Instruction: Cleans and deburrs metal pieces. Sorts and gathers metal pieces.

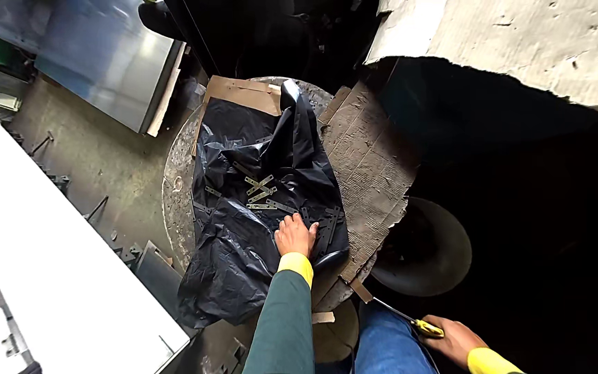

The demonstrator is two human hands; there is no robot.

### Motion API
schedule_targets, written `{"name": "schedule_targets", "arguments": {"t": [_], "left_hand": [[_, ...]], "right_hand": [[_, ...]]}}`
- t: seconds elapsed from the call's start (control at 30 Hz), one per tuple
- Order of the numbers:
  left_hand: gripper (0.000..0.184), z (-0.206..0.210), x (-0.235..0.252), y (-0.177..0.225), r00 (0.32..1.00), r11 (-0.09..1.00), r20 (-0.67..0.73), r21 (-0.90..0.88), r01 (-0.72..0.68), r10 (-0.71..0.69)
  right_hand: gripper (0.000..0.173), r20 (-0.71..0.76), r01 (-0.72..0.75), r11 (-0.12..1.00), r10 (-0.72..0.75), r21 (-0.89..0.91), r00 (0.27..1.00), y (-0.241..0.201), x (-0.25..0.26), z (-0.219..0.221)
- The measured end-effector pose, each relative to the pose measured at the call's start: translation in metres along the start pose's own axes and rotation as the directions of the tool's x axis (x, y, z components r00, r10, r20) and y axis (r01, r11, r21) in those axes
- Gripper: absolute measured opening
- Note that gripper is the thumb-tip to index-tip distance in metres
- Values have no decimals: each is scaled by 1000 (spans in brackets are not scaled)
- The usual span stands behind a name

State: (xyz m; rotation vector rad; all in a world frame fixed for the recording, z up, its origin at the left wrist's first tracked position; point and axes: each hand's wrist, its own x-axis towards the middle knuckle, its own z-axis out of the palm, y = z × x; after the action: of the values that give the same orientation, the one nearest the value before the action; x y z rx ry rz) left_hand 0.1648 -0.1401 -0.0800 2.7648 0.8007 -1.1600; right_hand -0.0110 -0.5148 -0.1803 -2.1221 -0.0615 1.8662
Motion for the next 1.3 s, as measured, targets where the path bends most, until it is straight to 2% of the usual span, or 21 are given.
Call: {"name": "schedule_targets", "arguments": {"t": [0.13,0.2,0.33,0.53,0.63,0.83,1.3], "left_hand": [[52,-3,3,6,987,983,9,92,-160,160],[59,2,-2,7,979,971,-32,134,-197,203],[90,9,-10,22,998,993,-19,99,-65,67],[111,25,-20,47,996,996,-18,-14,89,-89],[104,30,-24,49,996,996,14,11,84,-84],[76,23,-19,31,997,990,36,124,-70,66],[43,29,-25,19,994,993,58,66,-98,94]], "right_hand": [[46,-3,-7,1000,7,21,1000,-1,5,1],[47,1,-2,1000,2,28,1000,-2,8,0],[48,5,6,999,-6,33,1000,-7,12,-2],[48,-12,16,1000,-16,21,1000,-8,19,-7],[48,-16,11,1000,-10,27,1000,-8,20,-10],[47,-10,-4,1000,4,18,1000,-6,20,-12],[47,-7,-19,1000,19,1,1000,4,21,-7]]}}
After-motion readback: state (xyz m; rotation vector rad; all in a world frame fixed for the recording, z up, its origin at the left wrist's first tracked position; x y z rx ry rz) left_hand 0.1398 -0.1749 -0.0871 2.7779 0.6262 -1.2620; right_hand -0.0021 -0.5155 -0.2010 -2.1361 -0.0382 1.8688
